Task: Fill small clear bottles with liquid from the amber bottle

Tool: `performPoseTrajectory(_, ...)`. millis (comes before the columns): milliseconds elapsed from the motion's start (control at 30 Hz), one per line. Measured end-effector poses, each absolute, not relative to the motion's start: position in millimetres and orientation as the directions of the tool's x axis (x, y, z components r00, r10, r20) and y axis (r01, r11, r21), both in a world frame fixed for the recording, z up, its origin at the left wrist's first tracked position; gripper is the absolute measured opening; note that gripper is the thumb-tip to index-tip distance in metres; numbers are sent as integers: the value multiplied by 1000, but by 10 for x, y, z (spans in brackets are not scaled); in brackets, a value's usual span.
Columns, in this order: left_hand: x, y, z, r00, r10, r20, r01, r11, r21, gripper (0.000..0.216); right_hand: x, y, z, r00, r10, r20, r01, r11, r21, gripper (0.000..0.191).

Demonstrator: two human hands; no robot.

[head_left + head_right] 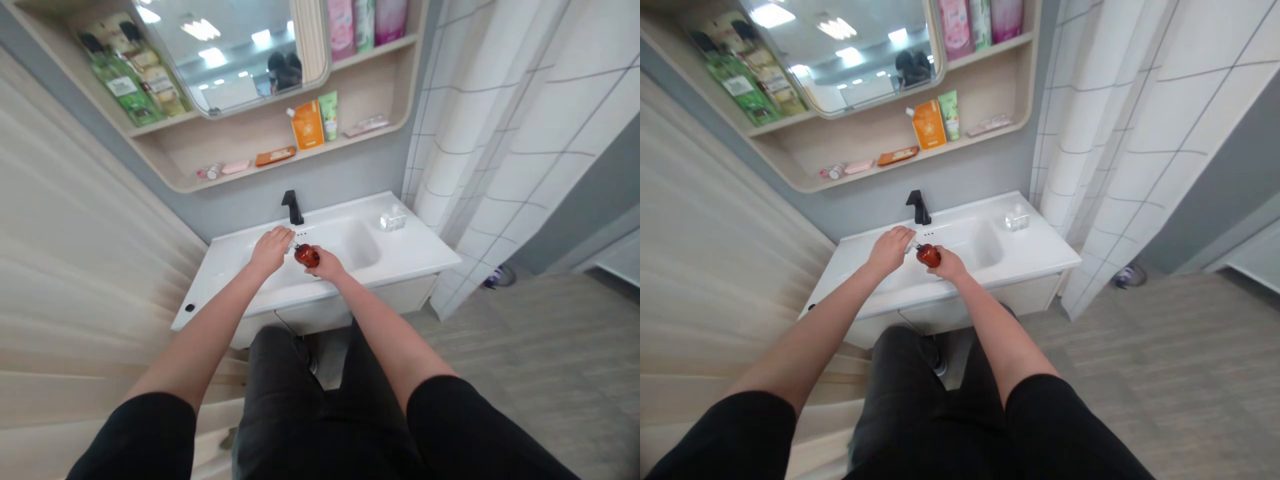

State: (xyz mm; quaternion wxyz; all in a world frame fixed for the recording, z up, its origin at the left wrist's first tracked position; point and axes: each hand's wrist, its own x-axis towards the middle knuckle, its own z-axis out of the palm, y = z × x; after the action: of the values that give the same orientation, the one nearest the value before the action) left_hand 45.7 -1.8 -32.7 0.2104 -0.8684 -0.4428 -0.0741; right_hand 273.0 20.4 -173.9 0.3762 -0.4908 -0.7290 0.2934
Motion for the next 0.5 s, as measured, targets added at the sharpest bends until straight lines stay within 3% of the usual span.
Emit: performPoseTrajectory(500, 502, 8, -225, 617, 736, 277, 783, -540, -309, 61, 2729, 203, -1735, -227, 934, 275, 497, 354, -792, 86)
